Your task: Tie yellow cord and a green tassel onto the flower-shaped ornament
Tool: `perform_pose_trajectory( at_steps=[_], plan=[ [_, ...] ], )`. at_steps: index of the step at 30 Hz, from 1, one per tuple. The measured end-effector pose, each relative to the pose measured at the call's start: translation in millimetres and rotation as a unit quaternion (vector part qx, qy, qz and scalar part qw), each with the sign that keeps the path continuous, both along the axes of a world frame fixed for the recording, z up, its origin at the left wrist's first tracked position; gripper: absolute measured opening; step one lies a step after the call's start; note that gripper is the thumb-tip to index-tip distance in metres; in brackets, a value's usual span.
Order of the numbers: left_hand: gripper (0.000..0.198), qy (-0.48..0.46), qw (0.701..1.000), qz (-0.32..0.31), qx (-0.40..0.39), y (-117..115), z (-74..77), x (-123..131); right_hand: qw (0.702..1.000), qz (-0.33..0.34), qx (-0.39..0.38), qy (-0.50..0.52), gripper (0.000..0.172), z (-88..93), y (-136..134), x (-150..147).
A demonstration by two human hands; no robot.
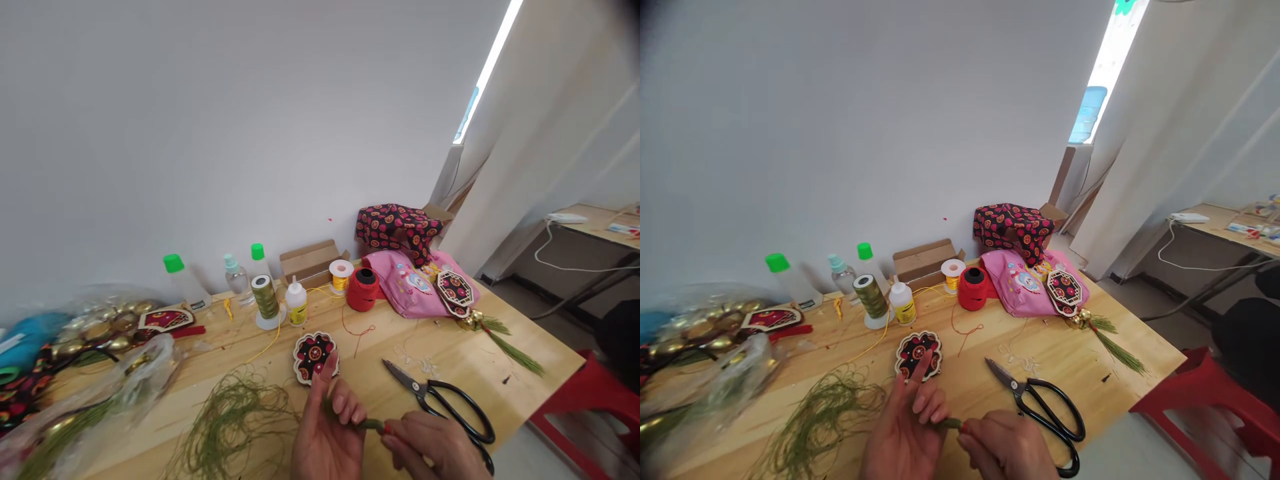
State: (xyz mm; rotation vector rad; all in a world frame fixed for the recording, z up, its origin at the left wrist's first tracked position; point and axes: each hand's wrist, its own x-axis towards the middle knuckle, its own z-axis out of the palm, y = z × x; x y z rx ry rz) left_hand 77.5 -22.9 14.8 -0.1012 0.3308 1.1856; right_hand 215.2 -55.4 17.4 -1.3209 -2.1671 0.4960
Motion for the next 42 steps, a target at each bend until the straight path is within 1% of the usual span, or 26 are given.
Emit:
perform_pose_trajectory(
  at_steps=[2,4,5,6,8,10,11,13,15,17,18,20,24,28,30,34,36,38,39,41,42],
  plan=[
    [0.021,-0.009,1.000,0.012,0.007,3,-0.3,-14,1.000,0.003,-0.016,-0.019,0.039,23.0,8,5],
    [0.021,0.013,0.999,0.028,0.019,8,1.4,-32,0.998,0.023,-0.036,-0.053,0.034,51.6,19,9],
    [0.021,0.045,0.998,0.034,0.031,11,3.5,-42,0.995,0.041,-0.038,-0.077,0.033,67.2,24,10],
    [0.021,0.093,0.994,0.036,0.045,15,6.9,-52,0.991,0.073,-0.040,-0.109,0.032,82.9,31,10],
    [0.028,0.191,0.977,0.017,0.095,22,18.2,-68,0.978,0.131,-0.019,-0.163,0.032,113.7,43,5],
    [0.037,0.258,0.951,-0.020,0.170,29,34.7,-78,0.959,0.188,-0.026,-0.212,0.030,141.2,56,-5],
    [0.039,0.282,0.937,-0.049,0.198,31,43.9,-80,0.948,0.221,-0.029,-0.226,0.029,153.0,62,-12],
    [0.044,0.296,0.918,-0.138,0.227,35,61.6,-81,0.932,0.261,-0.036,-0.250,0.025,171.7,73,-27],
    [0.054,0.256,0.900,-0.246,0.253,38,74.8,-82,0.919,0.274,-0.042,-0.279,0.023,183.7,82,-42],
    [0.060,0.209,0.888,-0.319,0.257,38,81.6,-86,0.909,0.275,-0.041,-0.311,0.023,189.3,91,-55],
    [0.061,0.192,0.886,-0.340,0.251,38,82.8,-89,0.904,0.276,-0.039,-0.324,0.024,190.3,94,-60],
    [0.062,0.173,0.888,-0.356,0.234,38,82.2,-97,0.896,0.281,-0.039,-0.341,0.023,190.0,99,-67],
    [0.062,0.145,0.894,-0.365,0.217,37,78.2,-110,0.892,0.270,-0.049,-0.360,0.024,188.2,105,-79],
    [0.061,0.130,0.897,-0.364,0.214,33,78.5,-118,0.890,0.272,-0.065,-0.360,0.024,188.1,109,-89],
    [0.052,0.145,0.897,-0.357,0.215,30,80.1,-121,0.891,0.285,-0.074,-0.346,0.025,187.2,111,-92],
    [0.025,0.206,0.892,-0.333,0.227,23,79.7,-128,0.894,0.308,-0.090,-0.313,0.024,184.8,115,-94],
    [0.020,0.230,0.887,-0.327,0.230,19,73.6,-127,0.895,0.316,-0.107,-0.296,0.024,185.1,117,-92],
    [0.019,0.248,0.884,-0.324,0.230,12,62.1,-121,0.897,0.319,-0.121,-0.281,0.023,187.3,117,-88],
    [0.019,0.255,0.877,-0.333,0.232,7,54.8,-116,0.899,0.319,-0.122,-0.274,0.022,188.8,116,-84],
    [0.020,0.295,0.864,-0.333,0.236,-2,39.4,-102,0.906,0.311,-0.100,-0.268,0.021,190.7,112,-76],
    [0.022,0.326,0.854,-0.334,0.232,-7,32.7,-94,0.912,0.301,-0.075,-0.269,0.021,190.2,108,-72]
  ],
)
